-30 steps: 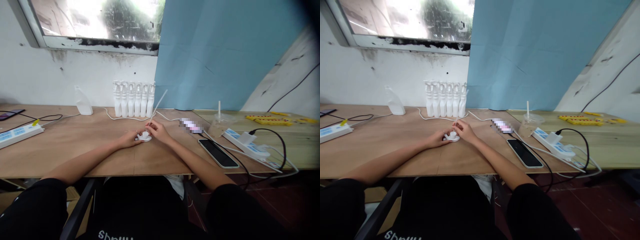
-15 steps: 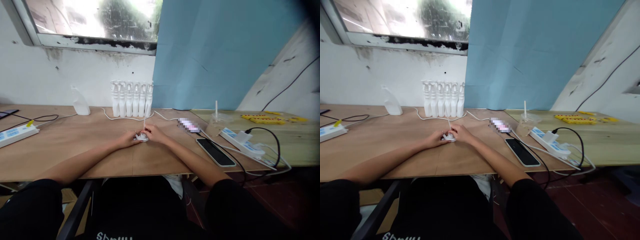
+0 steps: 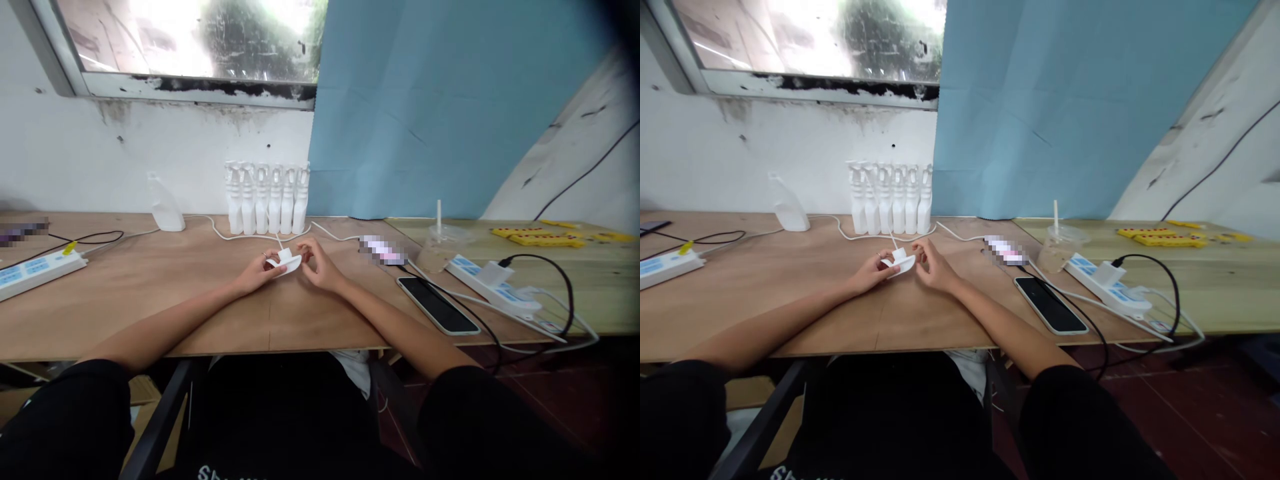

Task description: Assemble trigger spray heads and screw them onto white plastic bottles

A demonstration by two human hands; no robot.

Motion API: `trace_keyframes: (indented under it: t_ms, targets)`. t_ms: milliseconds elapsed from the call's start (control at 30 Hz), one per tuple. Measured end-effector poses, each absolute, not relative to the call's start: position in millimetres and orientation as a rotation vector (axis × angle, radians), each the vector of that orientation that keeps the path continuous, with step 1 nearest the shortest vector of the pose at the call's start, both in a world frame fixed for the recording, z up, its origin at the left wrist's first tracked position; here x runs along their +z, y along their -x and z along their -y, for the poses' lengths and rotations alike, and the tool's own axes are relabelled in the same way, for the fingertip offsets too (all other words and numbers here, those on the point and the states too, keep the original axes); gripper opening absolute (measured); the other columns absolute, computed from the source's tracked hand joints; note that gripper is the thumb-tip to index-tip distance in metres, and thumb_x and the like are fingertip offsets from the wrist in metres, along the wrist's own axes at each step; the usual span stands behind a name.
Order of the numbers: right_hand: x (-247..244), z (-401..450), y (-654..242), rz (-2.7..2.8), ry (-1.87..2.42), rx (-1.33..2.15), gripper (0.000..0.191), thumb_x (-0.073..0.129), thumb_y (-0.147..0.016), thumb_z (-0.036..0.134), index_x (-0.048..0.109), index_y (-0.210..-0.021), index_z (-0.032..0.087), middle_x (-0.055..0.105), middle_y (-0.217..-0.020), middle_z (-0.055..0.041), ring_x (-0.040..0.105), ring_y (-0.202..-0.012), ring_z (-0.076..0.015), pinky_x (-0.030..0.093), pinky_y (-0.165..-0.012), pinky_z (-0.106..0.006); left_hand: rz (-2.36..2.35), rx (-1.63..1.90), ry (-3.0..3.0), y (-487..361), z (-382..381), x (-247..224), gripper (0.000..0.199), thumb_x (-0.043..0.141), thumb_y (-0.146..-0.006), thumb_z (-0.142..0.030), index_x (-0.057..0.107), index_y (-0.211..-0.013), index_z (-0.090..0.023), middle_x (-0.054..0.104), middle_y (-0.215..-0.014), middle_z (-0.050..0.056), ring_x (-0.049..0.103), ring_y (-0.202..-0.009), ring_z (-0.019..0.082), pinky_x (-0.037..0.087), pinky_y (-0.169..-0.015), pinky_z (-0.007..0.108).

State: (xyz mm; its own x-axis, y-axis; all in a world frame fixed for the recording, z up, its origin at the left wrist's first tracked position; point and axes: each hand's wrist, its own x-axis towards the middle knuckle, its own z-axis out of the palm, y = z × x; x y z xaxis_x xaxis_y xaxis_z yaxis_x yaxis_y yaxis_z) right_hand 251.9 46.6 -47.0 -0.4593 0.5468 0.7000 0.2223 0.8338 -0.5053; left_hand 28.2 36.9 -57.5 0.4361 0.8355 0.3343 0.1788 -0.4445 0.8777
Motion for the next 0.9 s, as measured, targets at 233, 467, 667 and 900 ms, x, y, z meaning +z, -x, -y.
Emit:
trace_keyframes:
  t_ms: [233, 467, 667, 900]
  targets:
    - [-60.0, -45.3, -233.1, 1.888, 0.570, 0.927, 0.074, 0.084, -0.062, 0.029, 0.038, -0.121, 0.027, 0.056, -0.109, -0.0038, 0.058, -0.095, -0.0201, 0.049, -0.082, -0.034, -0.810, 0.960, -1.933, -34.5, -20.2, -50.2, 0.056, 0.043, -0.091, -0.062, 0.050, -0.123, -0.016, 0.064, -0.086, 0.005, 0.059, -0.075, 0.018, 0.046, -0.068, 0.029]
    - [-52.3, -53.3, -243.5, 1.523, 0.608, 1.322, 0.057, 0.081, -0.060, 0.021, 0.053, -0.109, 0.025, 0.063, -0.092, 0.0006, 0.061, -0.087, -0.0196, 0.051, -0.068, -0.028, -1.260, 1.008, -2.344, 29.0, -69.3, -29.3, 0.061, 0.032, -0.093, -0.060, 0.068, -0.074, -0.015, 0.064, -0.062, 0.006, 0.059, -0.060, 0.017, 0.044, -0.065, 0.027]
    - [-60.9, -59.4, -249.2, 1.498, 0.744, 1.411, 0.057, 0.079, -0.059, 0.020, 0.052, -0.109, 0.023, 0.066, -0.085, 0.0013, 0.060, -0.068, -0.0154, 0.045, -0.052, -0.023, -2.166, 0.922, -2.574, 142.7, -140.6, 4.6, 0.038, 0.048, -0.086, -0.040, 0.064, -0.110, -0.014, 0.058, -0.118, 0.016, 0.054, -0.107, 0.030, 0.044, -0.087, 0.037]
    - [-63.3, -64.6, -246.9, 1.472, 0.783, 1.441, 0.055, 0.078, -0.057, 0.018, 0.053, -0.106, 0.022, 0.067, -0.083, 0.0010, 0.059, -0.063, -0.0139, 0.042, -0.047, -0.021, -2.622, 0.960, -1.807, 224.4, -174.7, 56.7, 0.078, 0.058, -0.080, -0.056, 0.031, -0.146, -0.025, 0.007, -0.152, 0.018, 0.021, -0.129, 0.044, 0.025, -0.099, 0.066]
